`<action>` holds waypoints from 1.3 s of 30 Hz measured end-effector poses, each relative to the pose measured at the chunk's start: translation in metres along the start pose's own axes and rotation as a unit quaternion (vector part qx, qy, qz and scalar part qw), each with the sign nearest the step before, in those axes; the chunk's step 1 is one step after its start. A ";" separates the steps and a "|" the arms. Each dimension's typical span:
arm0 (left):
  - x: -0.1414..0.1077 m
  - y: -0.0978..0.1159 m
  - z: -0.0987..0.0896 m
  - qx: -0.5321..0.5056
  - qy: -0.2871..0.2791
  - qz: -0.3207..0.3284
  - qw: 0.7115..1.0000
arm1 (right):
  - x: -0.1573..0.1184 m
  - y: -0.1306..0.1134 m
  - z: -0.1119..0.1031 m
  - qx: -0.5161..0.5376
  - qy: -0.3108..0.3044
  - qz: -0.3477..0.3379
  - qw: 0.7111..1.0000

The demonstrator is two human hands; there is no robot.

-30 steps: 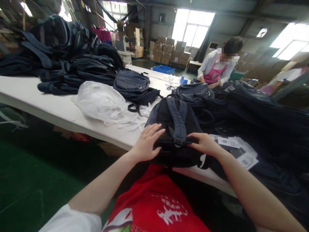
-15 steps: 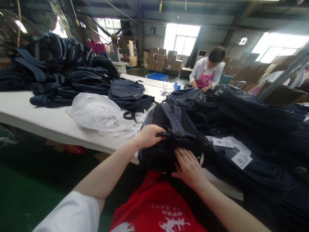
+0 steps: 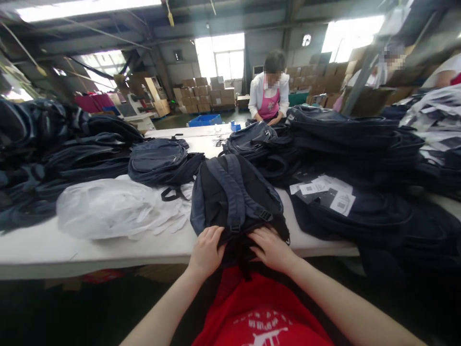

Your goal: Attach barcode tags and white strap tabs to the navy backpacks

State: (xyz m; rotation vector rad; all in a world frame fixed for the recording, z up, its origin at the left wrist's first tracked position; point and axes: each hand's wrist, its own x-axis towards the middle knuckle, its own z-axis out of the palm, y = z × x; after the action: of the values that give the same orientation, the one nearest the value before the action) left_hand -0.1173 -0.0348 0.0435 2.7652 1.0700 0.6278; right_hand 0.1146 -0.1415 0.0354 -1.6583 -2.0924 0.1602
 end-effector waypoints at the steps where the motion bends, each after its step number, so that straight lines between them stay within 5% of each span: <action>1: 0.005 0.002 -0.003 0.021 -0.007 -0.008 1.000 | -0.006 0.006 -0.004 -0.014 0.031 0.013 0.999; 5: 0.021 0.009 -0.008 0.105 -0.052 -0.010 0.993 | -0.023 0.038 -0.032 -0.108 0.154 0.078 0.979; 8: 0.029 0.006 -0.008 0.118 -0.078 0.001 0.990 | -0.016 0.061 -0.060 -0.129 0.181 0.067 0.973; 15: 0.057 -0.015 -0.030 0.037 -0.147 0.011 0.988 | 0.035 0.078 -0.101 0.030 0.025 0.003 0.999; 20: 0.070 -0.009 -0.084 -0.004 -0.068 0.053 0.996 | 0.047 0.071 -0.135 0.085 -0.056 0.027 0.994; 25: 0.063 0.002 -0.128 -0.026 0.015 0.095 0.995 | 0.041 0.059 -0.176 0.096 0.025 -0.010 0.995; 28: 0.056 0.006 -0.129 -0.025 0.029 0.112 0.993 | 0.046 0.058 -0.171 0.121 0.031 -0.026 0.992; 32: 0.056 0.013 -0.122 0.048 0.038 0.154 0.986 | 0.058 0.067 -0.135 0.108 -0.022 -0.008 0.994; 36: 0.059 0.018 -0.118 0.142 0.026 0.178 0.973 | 0.053 0.071 -0.110 0.045 0.025 0.038 0.998; 39: 0.052 0.019 -0.118 0.166 0.016 0.178 0.970 | 0.038 0.063 -0.115 0.000 0.041 -0.015 0.999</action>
State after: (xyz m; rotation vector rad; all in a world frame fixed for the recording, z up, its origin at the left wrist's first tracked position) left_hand -0.1199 -0.0193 0.1729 3.2921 0.7416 0.5740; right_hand 0.2128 -0.1107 0.1244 -1.6057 -2.0543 0.0798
